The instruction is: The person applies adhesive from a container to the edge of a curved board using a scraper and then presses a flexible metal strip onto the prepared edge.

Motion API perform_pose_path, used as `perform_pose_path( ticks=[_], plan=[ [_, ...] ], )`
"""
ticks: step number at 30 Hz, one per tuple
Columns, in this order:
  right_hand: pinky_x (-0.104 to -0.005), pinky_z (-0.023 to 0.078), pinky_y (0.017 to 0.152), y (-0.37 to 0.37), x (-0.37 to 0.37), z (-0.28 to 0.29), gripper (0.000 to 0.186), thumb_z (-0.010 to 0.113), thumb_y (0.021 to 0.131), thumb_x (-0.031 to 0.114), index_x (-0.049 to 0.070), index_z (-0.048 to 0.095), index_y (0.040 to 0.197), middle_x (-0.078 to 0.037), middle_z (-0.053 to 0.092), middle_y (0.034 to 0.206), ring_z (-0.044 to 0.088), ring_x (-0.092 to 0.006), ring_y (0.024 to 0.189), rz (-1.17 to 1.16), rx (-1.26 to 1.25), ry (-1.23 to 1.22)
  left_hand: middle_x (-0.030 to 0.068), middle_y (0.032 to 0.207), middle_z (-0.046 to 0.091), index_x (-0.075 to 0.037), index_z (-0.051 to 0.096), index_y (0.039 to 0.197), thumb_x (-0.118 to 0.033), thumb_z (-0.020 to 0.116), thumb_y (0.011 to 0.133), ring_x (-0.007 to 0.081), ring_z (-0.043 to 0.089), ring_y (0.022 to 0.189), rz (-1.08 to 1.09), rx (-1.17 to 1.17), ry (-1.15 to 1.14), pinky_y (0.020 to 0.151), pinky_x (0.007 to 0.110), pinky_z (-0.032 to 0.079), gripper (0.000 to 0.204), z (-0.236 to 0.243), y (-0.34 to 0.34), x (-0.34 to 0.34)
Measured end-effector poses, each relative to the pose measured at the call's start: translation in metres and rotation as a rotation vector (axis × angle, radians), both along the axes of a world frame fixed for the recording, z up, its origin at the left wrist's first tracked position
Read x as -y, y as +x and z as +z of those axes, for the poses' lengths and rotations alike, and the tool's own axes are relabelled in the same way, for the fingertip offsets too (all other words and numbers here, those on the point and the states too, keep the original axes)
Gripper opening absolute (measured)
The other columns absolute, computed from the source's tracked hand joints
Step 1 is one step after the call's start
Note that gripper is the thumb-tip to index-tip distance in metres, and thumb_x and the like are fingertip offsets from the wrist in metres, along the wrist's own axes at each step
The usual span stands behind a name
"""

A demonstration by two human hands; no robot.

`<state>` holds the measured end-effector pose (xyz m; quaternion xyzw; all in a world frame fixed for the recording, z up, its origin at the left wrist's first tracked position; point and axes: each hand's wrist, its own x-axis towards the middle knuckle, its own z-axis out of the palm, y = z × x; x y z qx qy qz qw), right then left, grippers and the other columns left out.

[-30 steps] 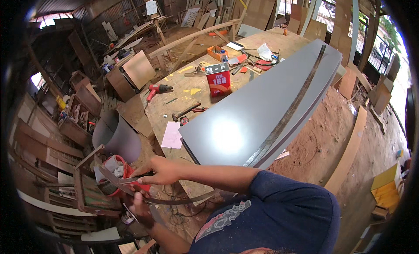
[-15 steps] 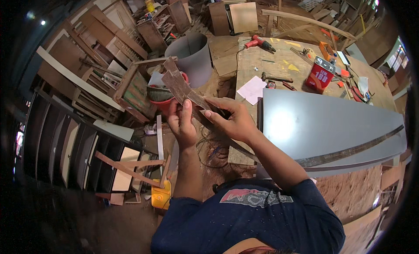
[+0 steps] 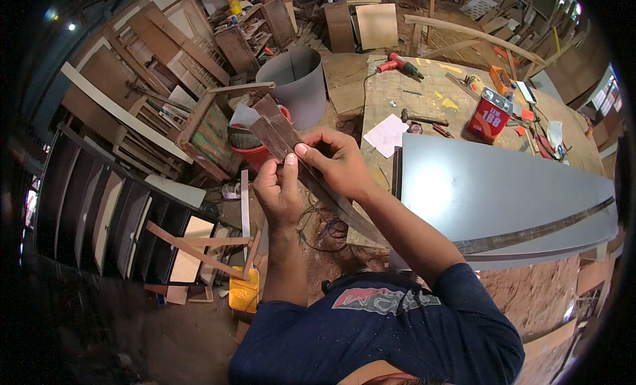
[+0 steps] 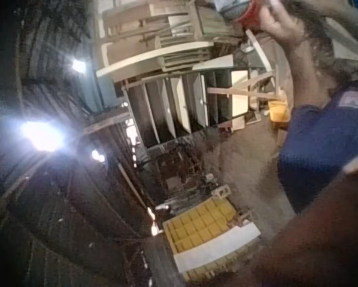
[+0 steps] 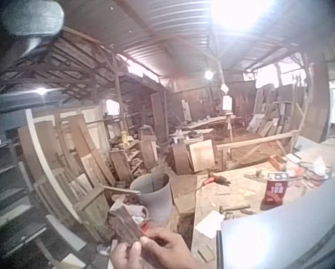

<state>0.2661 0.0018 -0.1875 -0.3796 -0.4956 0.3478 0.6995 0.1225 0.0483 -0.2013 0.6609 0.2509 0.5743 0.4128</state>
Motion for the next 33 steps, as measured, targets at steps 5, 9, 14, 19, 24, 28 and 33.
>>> perform_pose_path(
  ticks=[5,9,14,19,24,28,33],
  plan=[
    [-0.0258,0.050,0.080,0.001,0.002,0.000,0.014,0.074,0.101,0.015,0.002,0.068,0.104,0.002,0.068,0.097,0.059,-0.0057,0.089,-0.045,0.114,-0.018,-0.0046,0.079,0.063,0.001,0.069,0.100,-0.013,0.065,0.104,0.0031,0.053,0.072,0.018,0.048,0.093,0.062,0.022,0.041,0.016,0.016,0.007,0.011],
    [-0.0307,0.050,0.078,0.003,0.005,-0.011,0.017,0.072,0.099,0.015,0.001,0.063,0.100,-0.007,0.067,0.091,0.062,-0.0122,0.086,-0.176,0.150,-0.017,0.0033,0.079,0.066,0.000,0.066,0.093,-0.014,0.067,0.104,0.0075,0.057,0.071,0.163,0.063,0.102,0.062,0.026,0.046,0.019,0.022,0.009,0.014],
    [-0.0305,0.050,0.077,-0.002,0.013,-0.001,0.017,0.071,0.100,0.015,0.002,0.060,0.102,-0.009,0.064,0.093,0.059,-0.0137,0.086,-0.315,0.295,0.058,0.0095,0.084,0.067,-0.001,0.064,0.091,-0.013,0.065,0.105,0.0117,0.058,0.072,0.273,-0.145,0.242,0.064,0.028,0.047,0.019,0.017,0.003,0.012],
    [-0.0283,0.049,0.079,0.004,0.015,-0.002,0.016,0.069,0.104,0.016,0.003,0.060,0.104,-0.002,0.063,0.098,0.058,-0.0106,0.088,-0.022,0.043,0.013,0.0003,0.084,0.058,-0.001,0.063,0.092,-0.016,0.059,0.109,0.0082,0.049,0.077,-0.002,-0.030,0.153,0.071,0.025,0.043,0.024,0.018,-0.009,-0.002],
    [-0.0259,0.048,0.081,0.017,0.021,0.006,0.011,0.069,0.104,0.016,0.006,0.063,0.104,0.003,0.064,0.097,0.059,-0.0061,0.090,0.220,-0.095,-0.062,-0.0041,0.094,0.057,-0.002,0.062,0.098,-0.018,0.053,0.112,0.0063,0.047,0.089,-0.327,0.189,-0.098,0.080,0.024,0.041,0.023,0.002,-0.006,-0.010],
    [-0.0261,0.049,0.080,0.025,0.020,-0.001,0.012,0.070,0.104,0.017,0.006,0.064,0.103,0.002,0.065,0.095,0.059,-0.0059,0.089,0.186,-0.087,-0.025,-0.0017,0.097,0.059,-0.002,0.062,0.101,-0.018,0.055,0.112,0.0066,0.050,0.090,-0.272,0.205,-0.044,0.083,0.025,0.044,0.020,-0.005,-0.001,-0.005],
    [-0.0274,0.051,0.076,0.026,0.020,-0.002,0.015,0.071,0.103,0.018,0.005,0.065,0.103,0.001,0.067,0.093,0.061,-0.0073,0.085,0.206,-0.130,-0.057,0.0009,0.101,0.062,-0.002,0.062,0.102,-0.017,0.056,0.111,0.0082,0.055,0.090,-0.252,0.205,-0.078,0.085,0.027,0.050,0.019,0.008,-0.001,0.011]
  ],
)
